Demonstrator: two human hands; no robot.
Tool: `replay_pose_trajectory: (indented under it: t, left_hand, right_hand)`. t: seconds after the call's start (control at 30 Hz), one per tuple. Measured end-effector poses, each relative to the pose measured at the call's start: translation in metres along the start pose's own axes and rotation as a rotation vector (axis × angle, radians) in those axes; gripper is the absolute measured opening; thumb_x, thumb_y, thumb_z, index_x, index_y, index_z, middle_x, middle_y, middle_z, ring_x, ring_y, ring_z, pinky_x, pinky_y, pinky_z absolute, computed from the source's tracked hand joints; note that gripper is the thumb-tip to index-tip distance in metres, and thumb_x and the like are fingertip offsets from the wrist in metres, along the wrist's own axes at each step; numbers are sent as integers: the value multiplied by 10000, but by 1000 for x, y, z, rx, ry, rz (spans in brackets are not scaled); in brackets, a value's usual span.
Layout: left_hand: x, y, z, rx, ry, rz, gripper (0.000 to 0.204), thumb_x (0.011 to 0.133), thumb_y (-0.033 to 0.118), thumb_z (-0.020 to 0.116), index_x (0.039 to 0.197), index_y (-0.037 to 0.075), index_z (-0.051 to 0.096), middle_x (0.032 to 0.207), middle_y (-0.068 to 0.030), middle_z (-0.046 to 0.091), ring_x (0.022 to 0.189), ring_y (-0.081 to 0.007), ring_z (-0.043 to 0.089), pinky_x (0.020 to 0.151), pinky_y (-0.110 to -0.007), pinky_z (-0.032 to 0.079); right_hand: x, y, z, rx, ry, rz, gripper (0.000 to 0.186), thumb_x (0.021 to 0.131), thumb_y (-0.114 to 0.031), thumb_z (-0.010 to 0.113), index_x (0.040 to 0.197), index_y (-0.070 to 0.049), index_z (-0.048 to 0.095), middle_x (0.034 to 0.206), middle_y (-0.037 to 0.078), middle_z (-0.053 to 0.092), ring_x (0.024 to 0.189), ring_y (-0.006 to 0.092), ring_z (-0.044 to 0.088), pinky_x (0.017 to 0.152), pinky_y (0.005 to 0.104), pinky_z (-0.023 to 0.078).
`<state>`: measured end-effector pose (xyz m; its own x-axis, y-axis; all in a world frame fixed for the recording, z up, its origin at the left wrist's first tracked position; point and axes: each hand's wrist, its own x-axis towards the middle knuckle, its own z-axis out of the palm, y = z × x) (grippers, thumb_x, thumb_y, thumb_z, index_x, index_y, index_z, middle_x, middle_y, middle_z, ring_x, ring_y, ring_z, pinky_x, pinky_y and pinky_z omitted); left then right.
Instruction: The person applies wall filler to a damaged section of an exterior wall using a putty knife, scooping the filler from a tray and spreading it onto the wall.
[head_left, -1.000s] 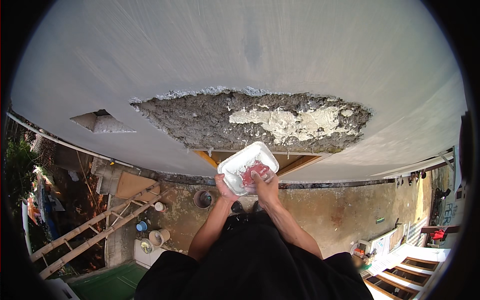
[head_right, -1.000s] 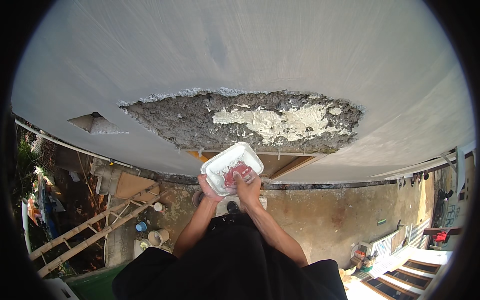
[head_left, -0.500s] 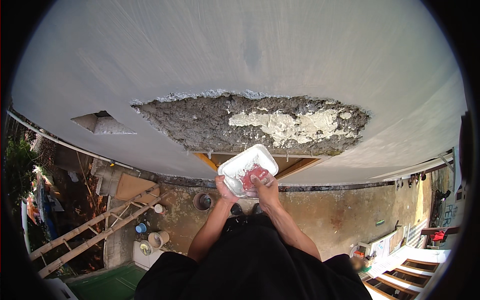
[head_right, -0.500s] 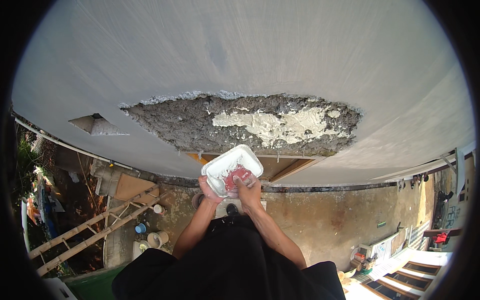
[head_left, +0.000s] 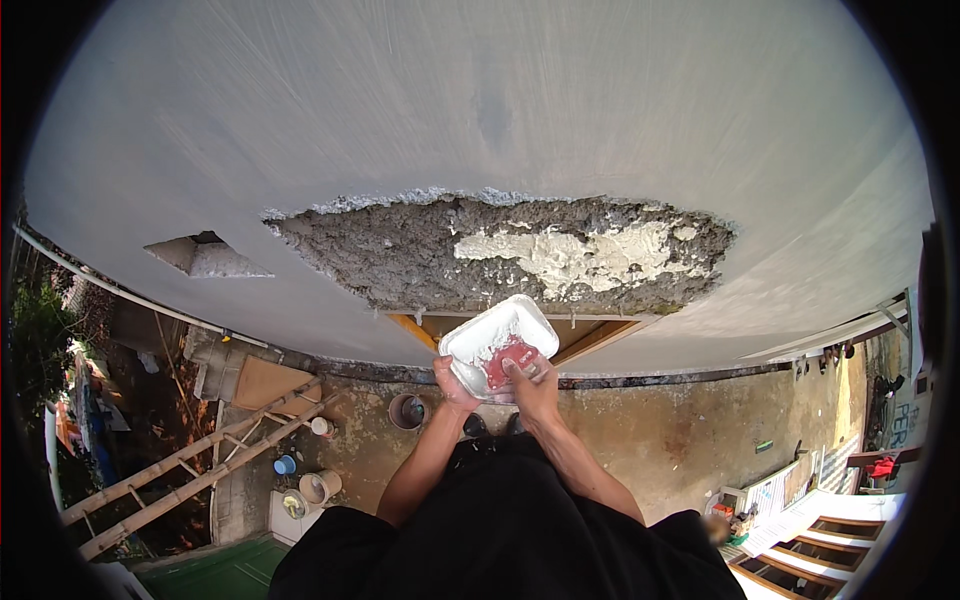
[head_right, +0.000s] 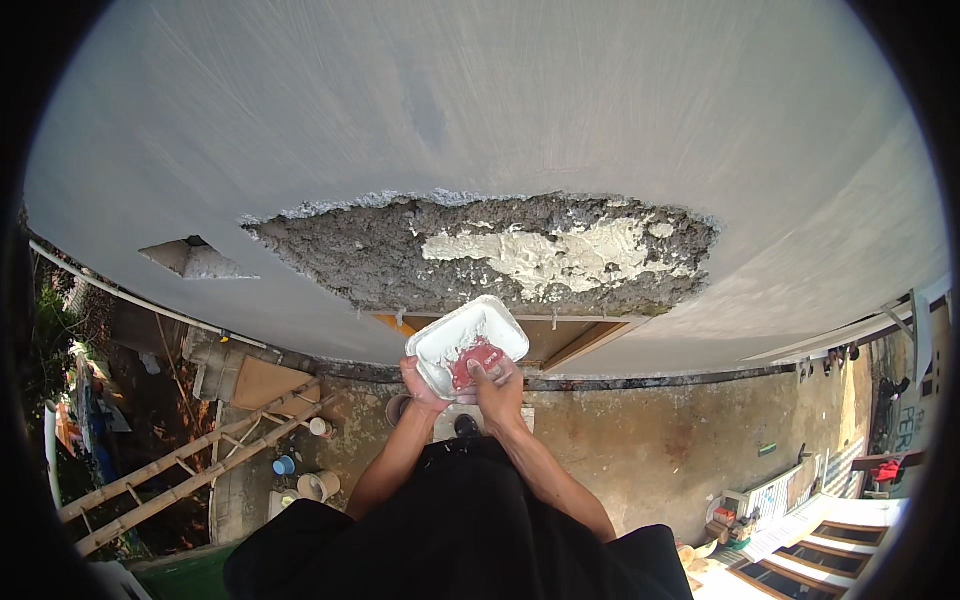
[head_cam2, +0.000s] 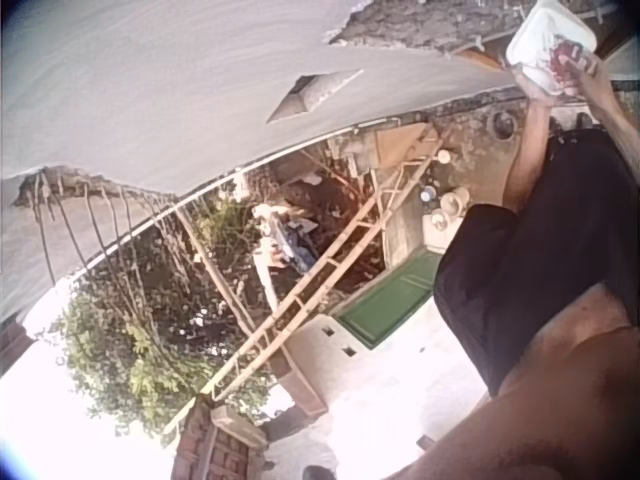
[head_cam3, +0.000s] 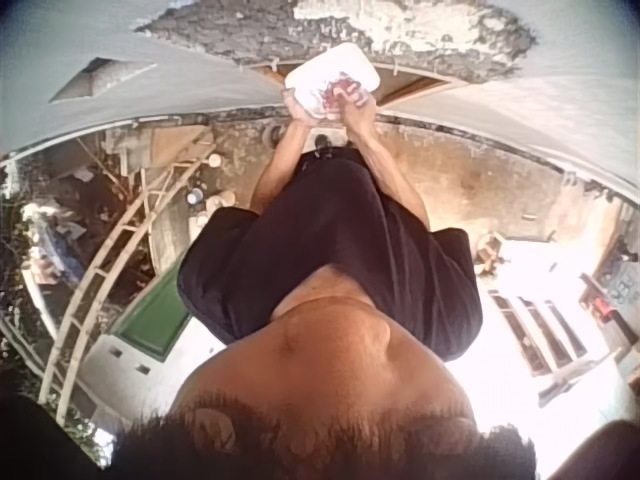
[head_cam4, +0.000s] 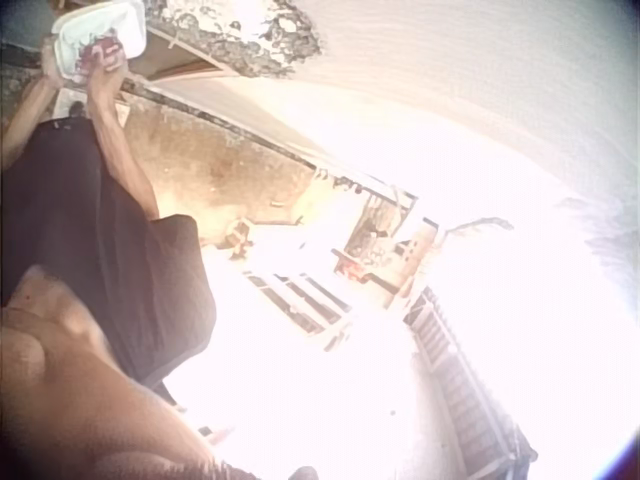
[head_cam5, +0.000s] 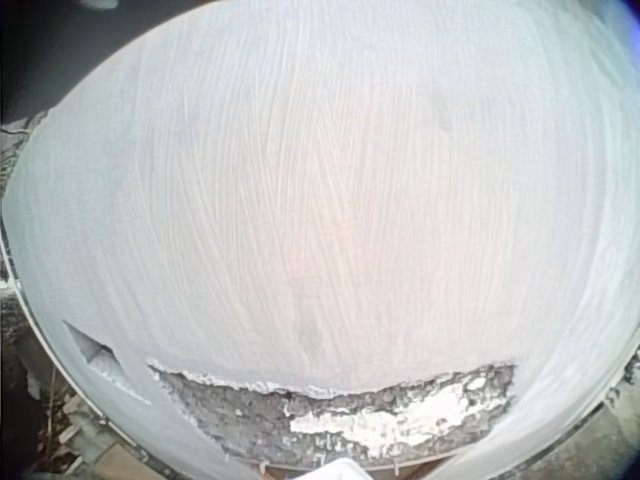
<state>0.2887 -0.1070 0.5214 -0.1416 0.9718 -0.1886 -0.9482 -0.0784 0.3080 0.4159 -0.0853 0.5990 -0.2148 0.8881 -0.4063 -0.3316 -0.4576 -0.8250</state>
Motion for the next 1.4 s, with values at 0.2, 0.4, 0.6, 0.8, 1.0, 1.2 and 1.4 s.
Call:
replay_pose_trajectory:
  t: [0.2,0.4,0.6,0.8,1.0,1.2,1.4]
  left_hand:
    - [-2,0,15,109,24,67,838,728,511,486,1393,12,384,1366,-186,476,1212,-354,500,1021,-471,407]
    - [-2,2,13,98,-10,80,833,732,501,491,1391,3,387,1377,-182,470,1241,-352,477,1050,-470,380]
    - [-4,2,17,46,38,62,831,718,462,471,1407,7,369,1410,-188,438,1279,-359,442,1083,-478,334]
    - [1,4,15,10,-84,28,911,688,510,518,1427,11,332,1424,-199,415,1285,-386,432,1066,-534,347]
    - [-2,9,32,-36,-170,-51,944,662,516,567,1435,34,318,1438,-208,387,1276,-407,437,1034,-587,374]
    - [-7,7,18,-10,-57,-19,912,667,507,547,1430,53,341,1423,-194,416,1256,-408,461,1035,-557,385]
    - [-11,9,22,-8,-65,-23,898,660,501,548,1421,62,364,1408,-174,443,1243,-393,476,1026,-544,396]
  right_hand:
    - [-2,-2,0,-20,11,-2,173,885,-24,614,1054,-10,586,848,91,681,582,175,655,427,281,529]
    - [-5,-5,-1,-36,-4,-4,176,888,-33,613,1059,-10,581,839,86,676,574,174,651,432,283,533]
    - [-5,-5,-14,-80,-40,-15,196,893,-39,607,1082,-2,575,854,90,677,562,173,650,427,274,525]
    - [-12,-49,-22,-411,-53,-286,221,904,-51,578,1103,43,589,796,80,685,567,113,627,431,239,479]
    - [-5,-95,-33,-705,-72,-293,263,913,-57,566,1144,68,557,836,119,703,700,95,639,558,243,491]
    - [-4,-118,-31,-1188,-186,-560,204,891,-107,600,1052,16,626,731,180,672,583,236,668,549,325,501]
    - [7,-120,-45,-1489,-303,-835,194,869,-101,622,1019,22,616,735,256,619,668,430,607,560,445,493]
